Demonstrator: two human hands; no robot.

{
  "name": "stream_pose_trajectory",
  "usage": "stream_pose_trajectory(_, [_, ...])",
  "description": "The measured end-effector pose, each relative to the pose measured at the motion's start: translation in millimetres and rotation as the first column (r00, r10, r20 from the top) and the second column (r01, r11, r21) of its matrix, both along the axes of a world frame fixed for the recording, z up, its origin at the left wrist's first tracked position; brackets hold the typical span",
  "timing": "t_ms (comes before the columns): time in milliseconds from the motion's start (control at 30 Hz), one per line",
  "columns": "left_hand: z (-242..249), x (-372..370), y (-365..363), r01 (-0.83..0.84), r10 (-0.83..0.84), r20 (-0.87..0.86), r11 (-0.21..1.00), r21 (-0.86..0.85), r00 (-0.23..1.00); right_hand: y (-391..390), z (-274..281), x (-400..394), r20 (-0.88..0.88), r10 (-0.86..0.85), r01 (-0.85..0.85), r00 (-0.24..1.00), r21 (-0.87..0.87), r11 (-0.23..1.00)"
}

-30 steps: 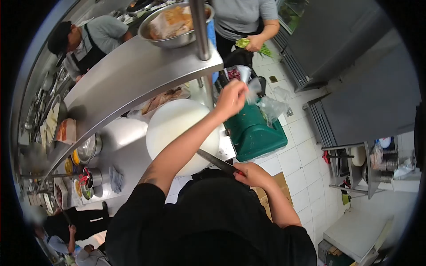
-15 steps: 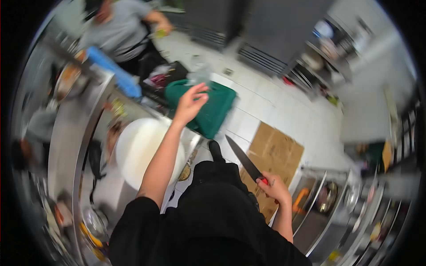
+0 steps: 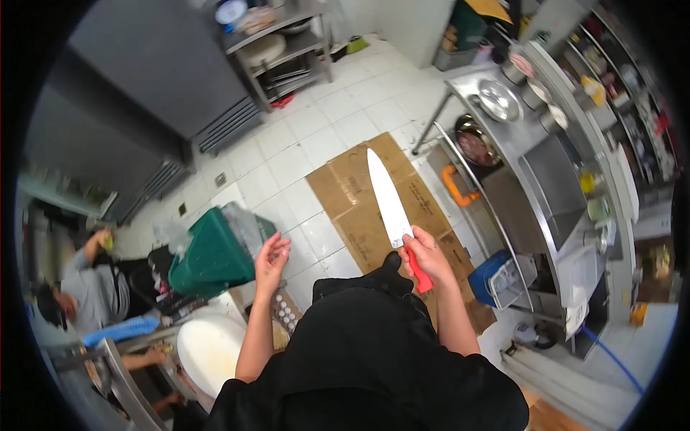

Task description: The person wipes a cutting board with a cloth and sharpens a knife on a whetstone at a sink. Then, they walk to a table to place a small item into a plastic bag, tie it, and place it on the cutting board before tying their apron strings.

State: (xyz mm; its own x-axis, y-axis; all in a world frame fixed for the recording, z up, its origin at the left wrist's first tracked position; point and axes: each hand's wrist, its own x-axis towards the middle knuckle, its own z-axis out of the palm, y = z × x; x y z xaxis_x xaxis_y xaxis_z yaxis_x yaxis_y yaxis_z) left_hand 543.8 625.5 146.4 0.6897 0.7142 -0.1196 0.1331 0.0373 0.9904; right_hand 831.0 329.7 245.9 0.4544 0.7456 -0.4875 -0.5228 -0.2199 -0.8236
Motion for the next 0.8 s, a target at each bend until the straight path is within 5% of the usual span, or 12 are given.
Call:
stream_pose_trajectory(400, [-223.2,256.2,-68.2,0.488,-0.379,-0.387,0.841,0.236,0.841,-222.1,21.0,168.3,0.031,-0.305,0.304,0.952,0.031,0.952])
stream_pose_trajectory(600, [-261.5,330.0,-78.0,0.754,-0.451,-0.722,0.640,0.148,0.524,-304.0,15.4,201.9,0.090,-0.565,0.566,0.820,0.012,0.824])
stream_pose_trajectory(800, [-239.5,488.5,-153.6,0.835,-0.696,-0.499,0.538,0.115,0.517,-351.7,-11.0,241.4,0.168,-0.780,0.798,0.602,-0.129,0.588])
